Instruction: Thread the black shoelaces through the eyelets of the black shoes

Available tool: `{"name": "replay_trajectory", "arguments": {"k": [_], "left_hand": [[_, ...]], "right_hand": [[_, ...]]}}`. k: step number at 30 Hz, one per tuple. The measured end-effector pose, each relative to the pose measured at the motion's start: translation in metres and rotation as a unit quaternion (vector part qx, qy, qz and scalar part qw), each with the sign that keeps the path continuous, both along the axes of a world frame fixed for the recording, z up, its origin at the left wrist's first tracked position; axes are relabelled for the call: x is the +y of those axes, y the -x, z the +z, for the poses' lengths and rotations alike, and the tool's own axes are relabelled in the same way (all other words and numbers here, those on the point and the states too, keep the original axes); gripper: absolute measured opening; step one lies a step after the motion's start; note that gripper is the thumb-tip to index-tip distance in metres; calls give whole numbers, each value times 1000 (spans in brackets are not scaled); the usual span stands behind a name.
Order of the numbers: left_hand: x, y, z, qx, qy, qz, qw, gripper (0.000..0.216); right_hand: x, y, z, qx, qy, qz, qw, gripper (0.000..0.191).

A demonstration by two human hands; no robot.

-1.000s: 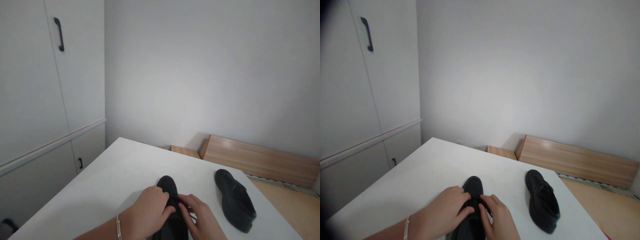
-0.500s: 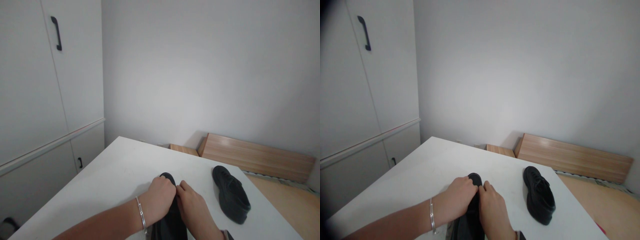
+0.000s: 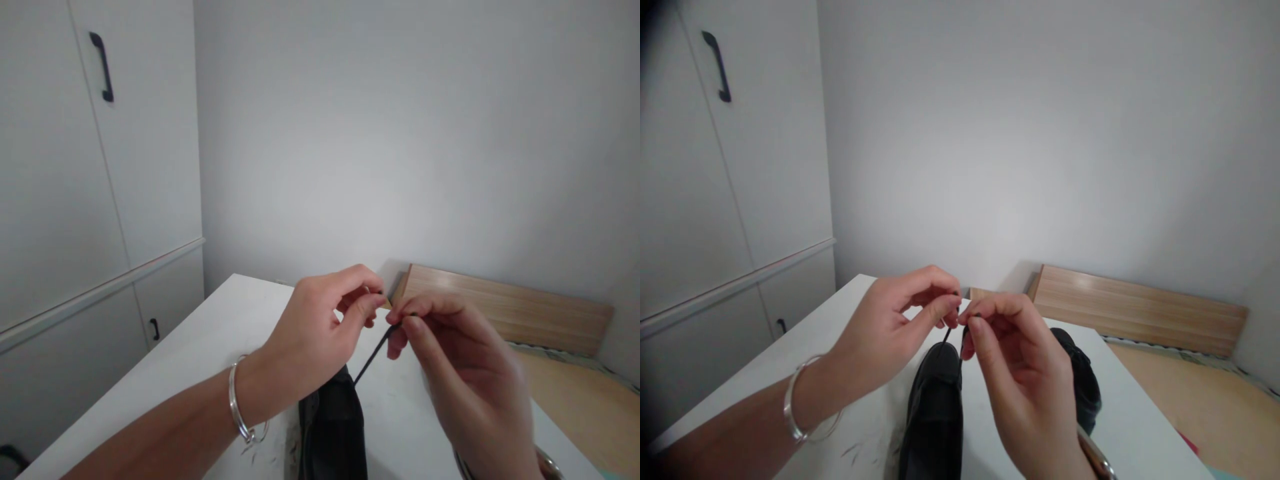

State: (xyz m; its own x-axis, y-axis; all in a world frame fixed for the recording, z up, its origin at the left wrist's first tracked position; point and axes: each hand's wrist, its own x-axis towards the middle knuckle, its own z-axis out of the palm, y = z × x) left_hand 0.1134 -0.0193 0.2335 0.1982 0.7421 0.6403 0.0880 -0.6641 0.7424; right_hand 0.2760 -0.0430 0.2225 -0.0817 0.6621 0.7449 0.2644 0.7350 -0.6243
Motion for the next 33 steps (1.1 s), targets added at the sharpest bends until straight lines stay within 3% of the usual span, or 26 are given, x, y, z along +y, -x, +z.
{"name": "replay_trajectory", "arguments": {"k": [3, 7, 11, 17, 20, 22, 25, 29, 33], "left_hand": [[3, -8, -7, -67, 64, -71, 993, 10], [7, -10, -13, -141, 158, -191, 958, 8], [8, -7, -17, -142, 188, -218, 947, 8], [12, -4, -24, -70, 109, -91, 987, 7], [20, 3, -34, -129, 144, -111, 975, 8], [25, 14, -44, -201, 188, -144, 950, 15], [31, 37, -64, -241, 234, -148, 930, 23], [33, 80, -102, -156, 233, -8, 960, 29], [30, 114, -139, -79, 258, 82, 959, 31]], "right_hand": [[5, 5, -4, 0, -36, -22, 999, 5], [17, 3, -12, 18, -38, -34, 999, 3], [21, 2, -17, 54, -13, -18, 998, 5], [20, -6, -29, 11, 4, -45, 999, 8], [27, -21, -39, 24, 54, -59, 996, 11], [33, -36, -47, 87, 104, -41, 990, 14], [42, -68, -65, 183, 193, -4, 964, 21], [42, -122, -106, 155, 288, -83, 941, 32], [33, -163, -150, 94, 329, -148, 928, 41]]}}
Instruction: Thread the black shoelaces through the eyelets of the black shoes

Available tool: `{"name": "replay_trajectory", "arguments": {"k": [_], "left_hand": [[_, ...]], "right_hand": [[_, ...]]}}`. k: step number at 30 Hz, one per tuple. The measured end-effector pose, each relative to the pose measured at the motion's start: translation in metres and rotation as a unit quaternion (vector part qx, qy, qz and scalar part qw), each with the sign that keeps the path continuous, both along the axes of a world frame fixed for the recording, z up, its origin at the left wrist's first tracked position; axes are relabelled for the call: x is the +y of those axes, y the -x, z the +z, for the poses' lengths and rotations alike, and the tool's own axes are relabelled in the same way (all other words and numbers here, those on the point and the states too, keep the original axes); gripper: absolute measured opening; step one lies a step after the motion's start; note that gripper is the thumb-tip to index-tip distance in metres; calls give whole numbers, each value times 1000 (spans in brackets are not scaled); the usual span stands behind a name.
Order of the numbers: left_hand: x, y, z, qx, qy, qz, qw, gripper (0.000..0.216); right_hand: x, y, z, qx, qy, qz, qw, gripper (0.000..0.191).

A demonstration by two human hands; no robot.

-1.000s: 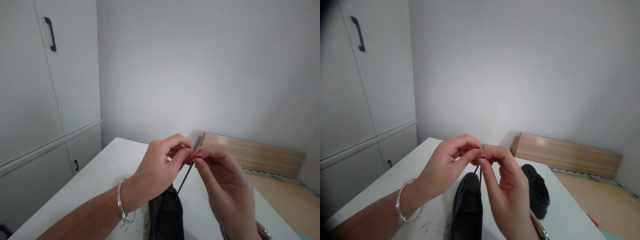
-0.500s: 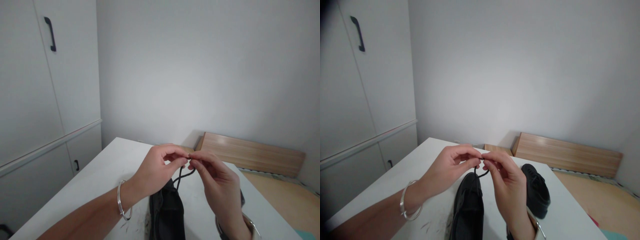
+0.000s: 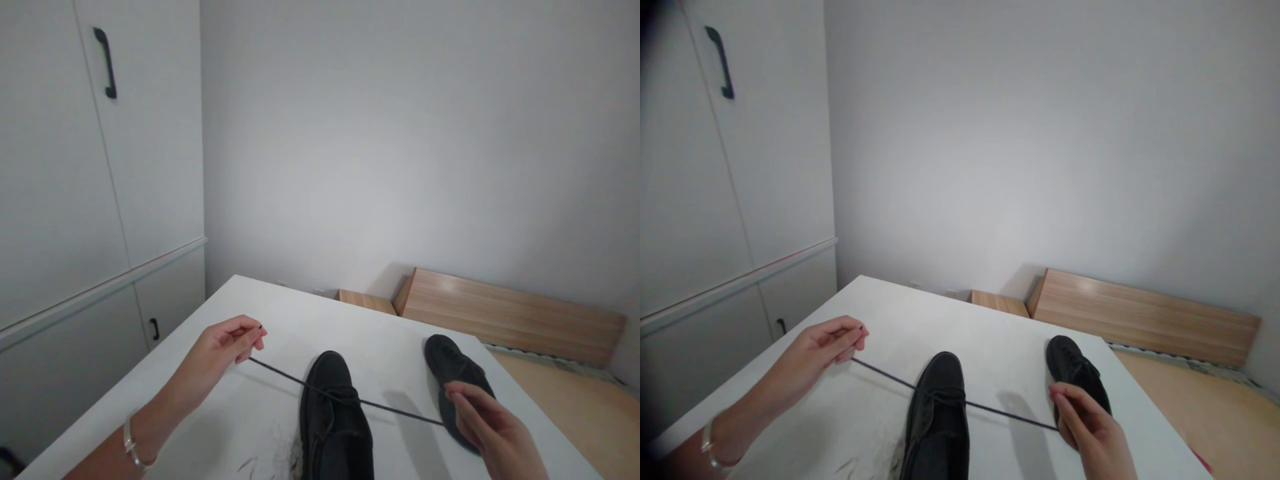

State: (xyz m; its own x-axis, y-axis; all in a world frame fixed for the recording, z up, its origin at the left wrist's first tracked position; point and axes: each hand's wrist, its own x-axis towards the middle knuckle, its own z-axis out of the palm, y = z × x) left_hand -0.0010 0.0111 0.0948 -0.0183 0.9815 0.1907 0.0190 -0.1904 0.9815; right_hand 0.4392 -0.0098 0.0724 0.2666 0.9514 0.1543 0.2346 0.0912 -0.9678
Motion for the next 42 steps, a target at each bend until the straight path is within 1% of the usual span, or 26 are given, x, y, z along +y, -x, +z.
{"name": "replay_trajectory", "arguments": {"k": [2, 4, 6, 8, 10, 12, 15, 17, 20, 23, 24, 26, 28, 31, 34, 35, 37, 39, 40, 42], "left_hand": [[-2, 5, -9, 54, -13, 6, 998, 27], [-4, -1, -12, 122, -52, -18, 991, 21], [-6, -15, -14, 186, -93, -61, 976, 21], [-10, -34, -17, 246, -115, -100, 957, 26], [-15, -52, -23, 302, -123, -122, 937, 26], [-20, -68, -31, 351, -117, -118, 922, 23], [-25, -82, -39, 390, -100, -113, 908, 19], [-27, -87, -41, 404, -98, -120, 902, 20], [-27, -91, -42, 424, -114, -122, 890, 21], [-27, -94, -40, 441, -149, -104, 879, 22], [-27, -95, -38, 446, -161, -94, 876, 21], [-28, -97, -35, 455, -172, -79, 870, 21], [-30, -99, -32, 461, -155, -83, 870, 21], [-35, -103, -28, 463, -101, -92, 876, 25], [-41, -107, -22, 459, -79, -100, 879, 20], [-42, -109, -19, 460, -75, -107, 878, 19], [-43, -113, -11, 475, -59, -123, 870, 20], [-42, -119, -1, 513, -35, -134, 847, 27], [-41, -123, 5, 537, -28, -139, 832, 30], [-39, -130, 15, 578, -23, -155, 801, 34]], "right_hand": [[-4, -4, -13, -45, 1, 6, 999, 39], [-6, 5, -18, -97, -17, 45, 994, 34], [-7, 24, -19, -140, -54, 112, 982, 29], [-7, 48, -19, -163, -86, 174, 967, 26], [-7, 69, -22, -167, -81, 211, 960, 25], [-7, 83, -28, -158, -54, 217, 962, 27], [-6, 92, -35, -175, -37, 195, 964, 31], [-5, 93, -38, -226, -59, 187, 954, 27], [-5, 94, -37, -301, -133, 177, 928, 20], [-7, 97, -37, -344, -197, 165, 903, 24], [-7, 99, -38, -351, -206, 161, 899, 25], [-10, 102, -41, -350, -209, 146, 901, 25], [-12, 104, -44, -341, -205, 136, 907, 25], [-16, 106, -46, -323, -196, 140, 915, 26], [-21, 107, -39, -303, -171, 139, 927, 29], [-22, 108, -34, -307, -162, 149, 926, 31], [-23, 110, -24, -341, -149, 195, 908, 33], [-22, 115, -15, -402, -135, 226, 877, 35], [-22, 118, -11, -438, -127, 226, 861, 37], [-20, 126, -7, -508, -106, 202, 830, 40]]}}
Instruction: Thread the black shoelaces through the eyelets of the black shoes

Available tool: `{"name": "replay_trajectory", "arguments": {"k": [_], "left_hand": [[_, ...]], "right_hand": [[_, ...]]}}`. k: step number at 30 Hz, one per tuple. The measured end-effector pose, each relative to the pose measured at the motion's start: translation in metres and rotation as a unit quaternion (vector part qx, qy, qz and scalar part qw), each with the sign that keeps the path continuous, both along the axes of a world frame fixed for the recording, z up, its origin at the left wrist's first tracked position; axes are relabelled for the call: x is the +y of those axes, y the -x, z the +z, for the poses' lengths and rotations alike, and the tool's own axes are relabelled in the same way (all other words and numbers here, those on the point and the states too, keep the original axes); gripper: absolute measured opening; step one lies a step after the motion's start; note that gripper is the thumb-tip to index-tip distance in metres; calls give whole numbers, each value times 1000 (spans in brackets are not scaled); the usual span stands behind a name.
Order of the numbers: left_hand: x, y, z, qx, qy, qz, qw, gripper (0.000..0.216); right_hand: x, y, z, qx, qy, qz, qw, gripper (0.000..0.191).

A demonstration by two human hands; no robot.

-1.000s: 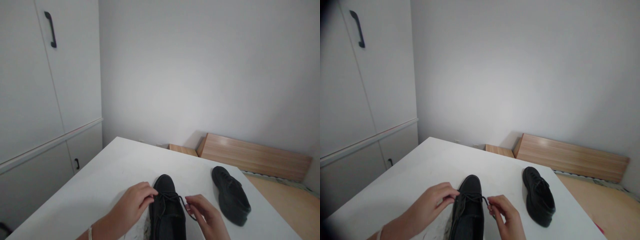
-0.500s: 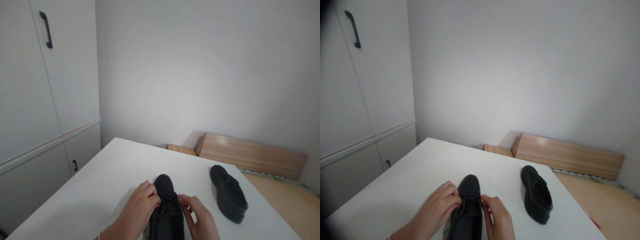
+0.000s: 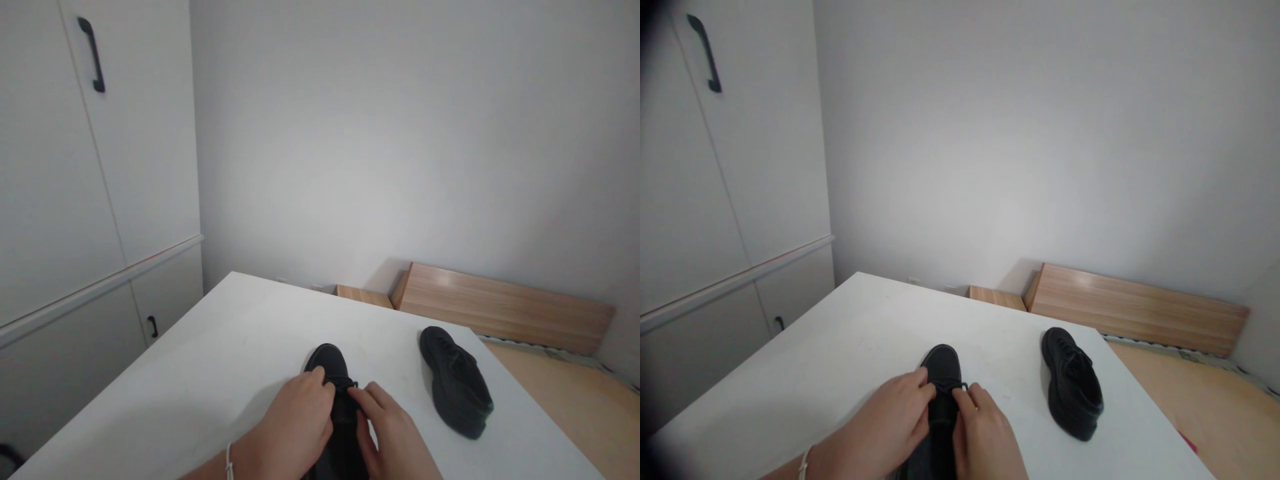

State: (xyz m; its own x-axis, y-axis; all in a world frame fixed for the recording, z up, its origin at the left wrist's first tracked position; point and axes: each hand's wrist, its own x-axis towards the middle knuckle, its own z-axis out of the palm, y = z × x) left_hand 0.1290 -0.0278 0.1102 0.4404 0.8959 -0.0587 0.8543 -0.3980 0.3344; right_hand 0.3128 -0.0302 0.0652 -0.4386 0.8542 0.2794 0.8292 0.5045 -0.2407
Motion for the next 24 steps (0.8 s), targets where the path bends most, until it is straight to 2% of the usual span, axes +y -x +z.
{"name": "replay_trajectory", "arguments": {"k": [3, 7, 10, 12, 14, 16, 19, 21, 24], "left_hand": [[3, -9, 10, 52, 6, -36, 998, 37], [5, -11, 10, 68, -16, -56, 996, 38], [6, -3, 11, 8, -44, -38, 998, 30], [6, 5, 18, -107, -79, -21, 991, 22], [5, 11, 30, -259, -115, -10, 959, 17], [2, 15, 44, -388, -144, -6, 911, 14], [-2, 15, 58, -477, -156, -13, 865, 14], [-2, 12, 60, -509, -127, -19, 851, 15], [-1, 9, 56, -579, -20, -23, 815, 12]], "right_hand": [[2, 15, 2, -89, -9, -55, 994, 39], [2, 27, 7, -129, -7, -97, 987, 37], [1, 26, 22, -45, 1, -68, 997, 29], [-1, 24, 39, 86, 4, -22, 996, 22], [-5, 24, 59, 223, 1, 18, 975, 16], [-9, 25, 78, 329, -11, 46, 943, 13], [-15, 32, 97, 415, -31, 79, 906, 11], [-16, 38, 101, 434, -53, 90, 895, 10], [-13, 44, 98, 435, -113, 70, 891, 10]]}}
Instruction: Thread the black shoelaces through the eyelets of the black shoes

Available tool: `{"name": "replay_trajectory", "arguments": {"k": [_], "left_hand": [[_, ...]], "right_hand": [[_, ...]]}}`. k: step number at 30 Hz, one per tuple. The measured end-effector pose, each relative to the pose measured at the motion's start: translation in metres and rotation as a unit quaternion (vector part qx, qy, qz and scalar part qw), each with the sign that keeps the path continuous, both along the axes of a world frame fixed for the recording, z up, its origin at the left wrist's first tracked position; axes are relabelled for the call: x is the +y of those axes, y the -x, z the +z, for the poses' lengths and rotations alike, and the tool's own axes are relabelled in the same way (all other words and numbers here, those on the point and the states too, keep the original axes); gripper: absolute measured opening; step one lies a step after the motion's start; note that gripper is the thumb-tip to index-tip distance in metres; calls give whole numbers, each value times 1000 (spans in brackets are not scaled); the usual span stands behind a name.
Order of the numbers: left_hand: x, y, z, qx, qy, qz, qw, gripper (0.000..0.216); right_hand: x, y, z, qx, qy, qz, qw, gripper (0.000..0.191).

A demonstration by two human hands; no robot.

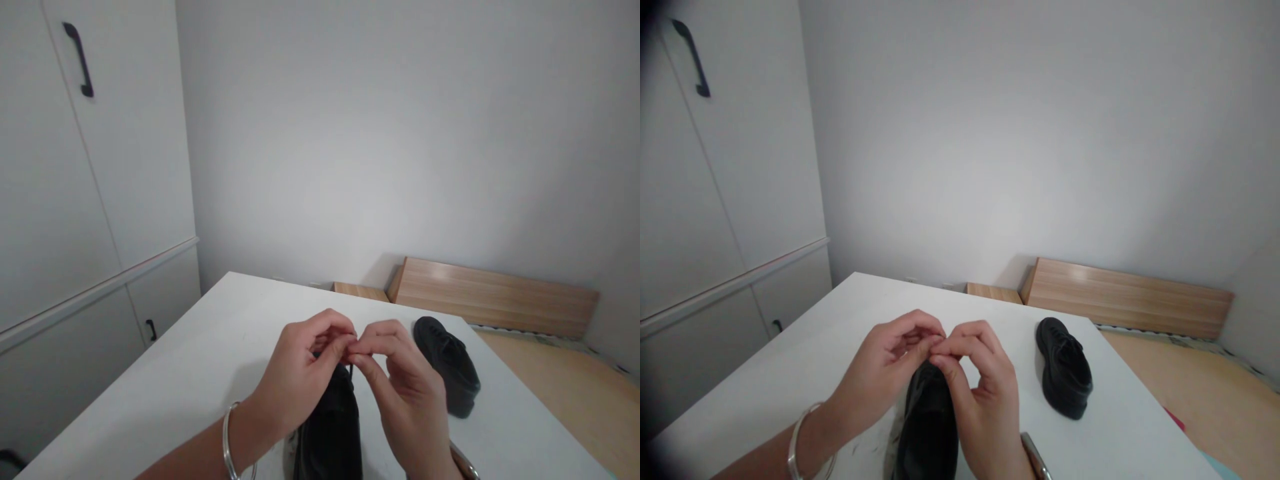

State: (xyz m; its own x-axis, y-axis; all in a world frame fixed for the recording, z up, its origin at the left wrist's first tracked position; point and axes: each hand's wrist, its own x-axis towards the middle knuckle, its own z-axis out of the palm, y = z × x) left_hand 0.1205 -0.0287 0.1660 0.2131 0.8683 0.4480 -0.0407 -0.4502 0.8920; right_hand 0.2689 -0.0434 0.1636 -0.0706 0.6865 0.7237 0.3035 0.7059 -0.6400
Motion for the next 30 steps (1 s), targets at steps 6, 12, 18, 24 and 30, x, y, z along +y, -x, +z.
{"name": "replay_trajectory", "arguments": {"k": [6, 12, 18, 24, 30], "left_hand": [[4, 2, -11, -88, 127, -133, 979, 17], [4, 1, -17, -100, 144, -122, 977, 15], [16, 15, -32, -169, 148, -75, 971, 21], [27, 60, -81, -220, 217, -16, 951, 28], [19, 71, -102, 36, 171, 40, 984, 18]], "right_hand": [[9, -1, -16, 38, 14, 2, 999, 9], [9, -7, -22, 66, 54, 3, 996, 7], [27, -36, -46, 216, 162, -9, 963, 13], [28, -93, -94, 299, 279, -22, 912, 29], [13, -112, -119, 131, 270, -55, 952, 23]]}}
